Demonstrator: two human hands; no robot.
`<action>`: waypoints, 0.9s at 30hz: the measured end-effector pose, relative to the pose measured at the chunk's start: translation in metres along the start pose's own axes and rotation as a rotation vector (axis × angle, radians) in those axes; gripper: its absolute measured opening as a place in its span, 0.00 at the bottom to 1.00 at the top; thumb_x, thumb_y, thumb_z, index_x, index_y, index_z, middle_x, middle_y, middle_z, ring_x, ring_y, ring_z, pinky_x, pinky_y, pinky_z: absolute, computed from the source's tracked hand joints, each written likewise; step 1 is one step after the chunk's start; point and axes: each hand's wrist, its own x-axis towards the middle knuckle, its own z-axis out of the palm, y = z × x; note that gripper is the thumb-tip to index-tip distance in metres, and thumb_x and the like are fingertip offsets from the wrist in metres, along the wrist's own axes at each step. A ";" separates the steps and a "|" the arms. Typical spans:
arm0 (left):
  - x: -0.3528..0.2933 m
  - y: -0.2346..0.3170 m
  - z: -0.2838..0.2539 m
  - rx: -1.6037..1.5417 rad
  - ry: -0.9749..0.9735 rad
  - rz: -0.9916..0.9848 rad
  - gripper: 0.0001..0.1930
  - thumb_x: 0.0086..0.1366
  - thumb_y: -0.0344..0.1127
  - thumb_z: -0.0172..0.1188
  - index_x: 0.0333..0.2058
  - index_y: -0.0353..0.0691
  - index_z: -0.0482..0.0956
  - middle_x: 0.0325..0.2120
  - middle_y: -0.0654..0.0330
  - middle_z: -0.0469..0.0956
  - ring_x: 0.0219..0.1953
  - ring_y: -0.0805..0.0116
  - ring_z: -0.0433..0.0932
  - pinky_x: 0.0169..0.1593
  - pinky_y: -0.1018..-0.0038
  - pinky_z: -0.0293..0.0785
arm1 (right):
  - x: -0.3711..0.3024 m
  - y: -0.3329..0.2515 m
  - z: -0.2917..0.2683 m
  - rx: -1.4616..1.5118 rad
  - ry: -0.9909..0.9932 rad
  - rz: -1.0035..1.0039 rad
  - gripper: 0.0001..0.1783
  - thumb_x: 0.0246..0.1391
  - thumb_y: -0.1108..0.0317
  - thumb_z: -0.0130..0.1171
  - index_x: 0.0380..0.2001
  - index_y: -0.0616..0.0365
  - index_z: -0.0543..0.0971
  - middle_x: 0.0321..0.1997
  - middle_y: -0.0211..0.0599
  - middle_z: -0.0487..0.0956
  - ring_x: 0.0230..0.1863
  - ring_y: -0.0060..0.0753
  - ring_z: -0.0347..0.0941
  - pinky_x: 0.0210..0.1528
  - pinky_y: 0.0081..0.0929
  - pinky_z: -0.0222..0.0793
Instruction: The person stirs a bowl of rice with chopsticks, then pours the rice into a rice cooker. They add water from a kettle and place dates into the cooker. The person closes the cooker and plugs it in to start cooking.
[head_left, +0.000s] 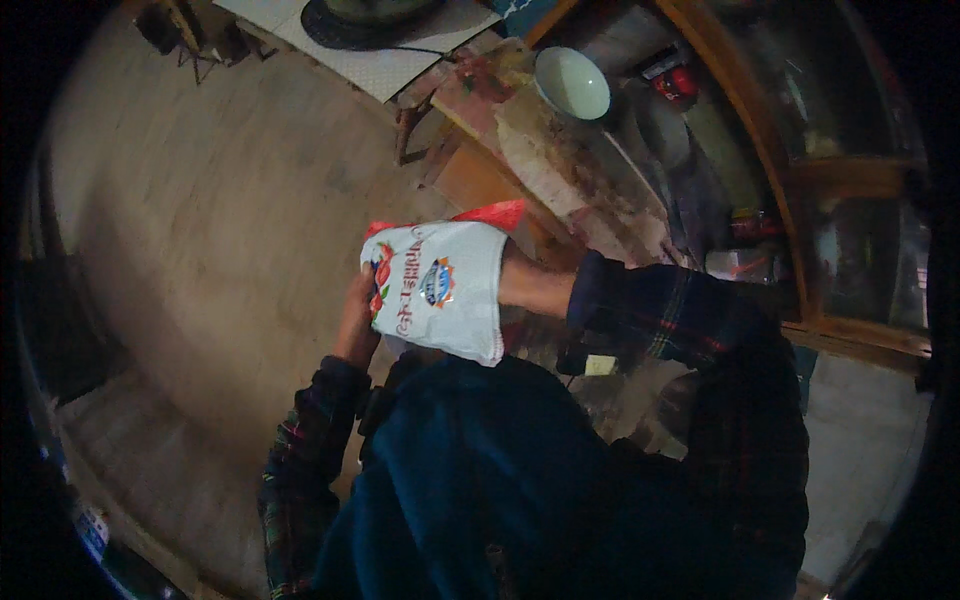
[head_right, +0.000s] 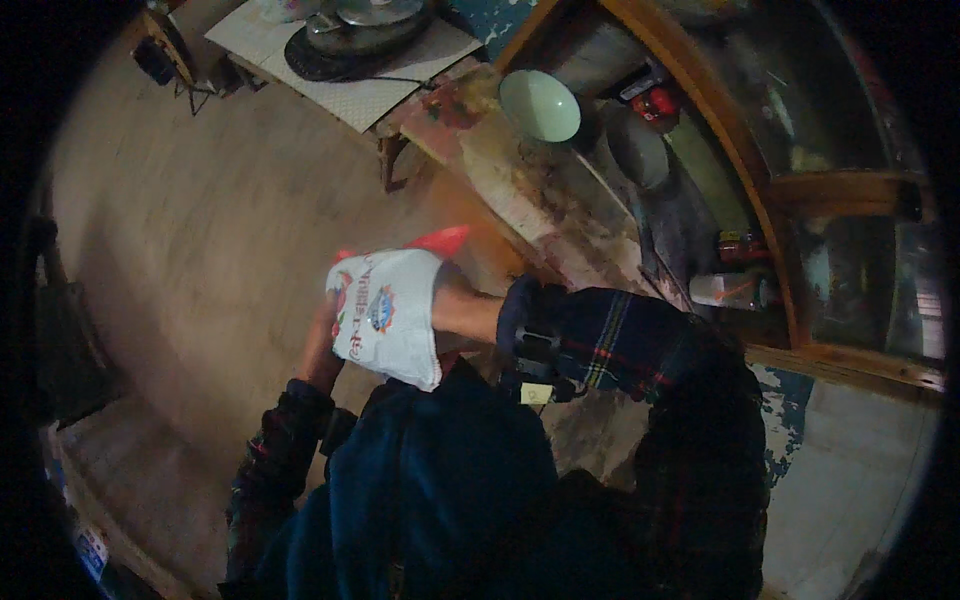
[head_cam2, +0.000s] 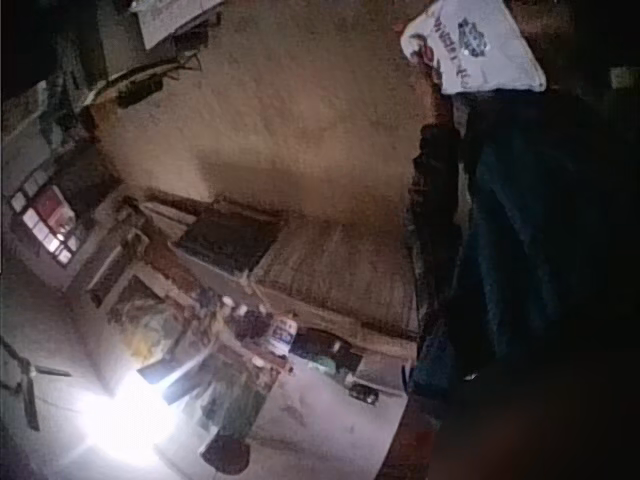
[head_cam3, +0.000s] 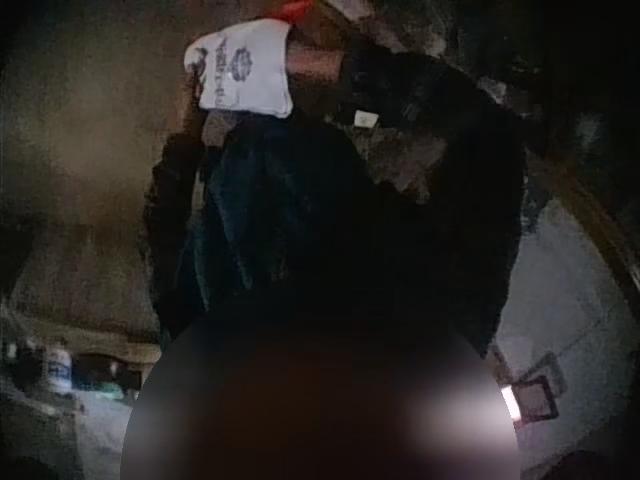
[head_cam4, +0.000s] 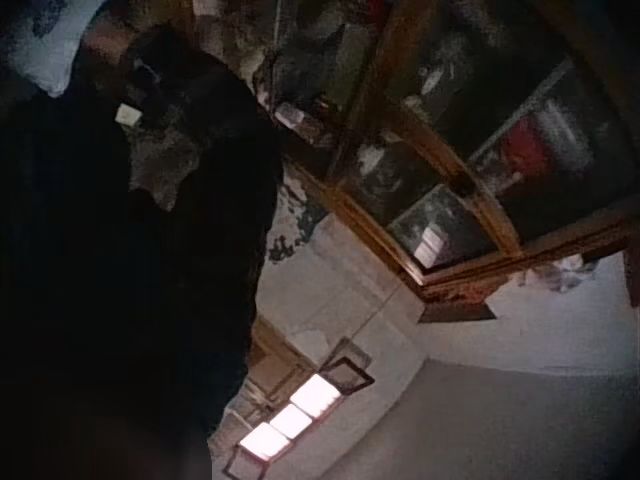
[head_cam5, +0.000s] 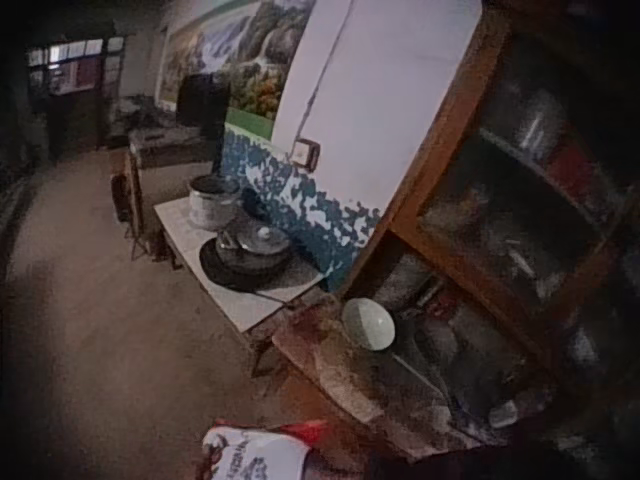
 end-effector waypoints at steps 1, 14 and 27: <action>0.000 -0.001 0.003 -0.025 0.021 -0.013 0.27 0.72 0.51 0.48 0.57 0.33 0.67 0.50 0.53 0.77 0.48 0.65 0.80 0.51 0.68 0.77 | 0.001 -0.006 -0.001 -0.157 0.038 -0.061 0.27 0.54 0.56 0.56 0.54 0.59 0.74 0.54 0.45 0.78 0.53 0.40 0.75 0.55 0.34 0.69; -0.018 0.005 0.037 -0.095 -0.061 0.136 0.30 0.71 0.54 0.47 0.62 0.36 0.63 0.56 0.53 0.73 0.54 0.63 0.75 0.58 0.65 0.72 | -0.075 -0.142 -0.091 0.233 0.193 0.571 0.20 0.48 0.65 0.69 0.45 0.55 0.78 0.28 0.28 0.77 0.23 0.19 0.71 0.22 0.14 0.63; -0.039 0.007 0.051 -0.070 0.148 0.126 0.30 0.72 0.54 0.47 0.62 0.37 0.64 0.56 0.55 0.72 0.55 0.62 0.74 0.59 0.65 0.70 | 0.044 -0.034 -0.283 -0.022 0.548 0.500 0.10 0.49 0.63 0.70 0.27 0.52 0.78 0.21 0.23 0.76 0.16 0.15 0.69 0.12 0.14 0.55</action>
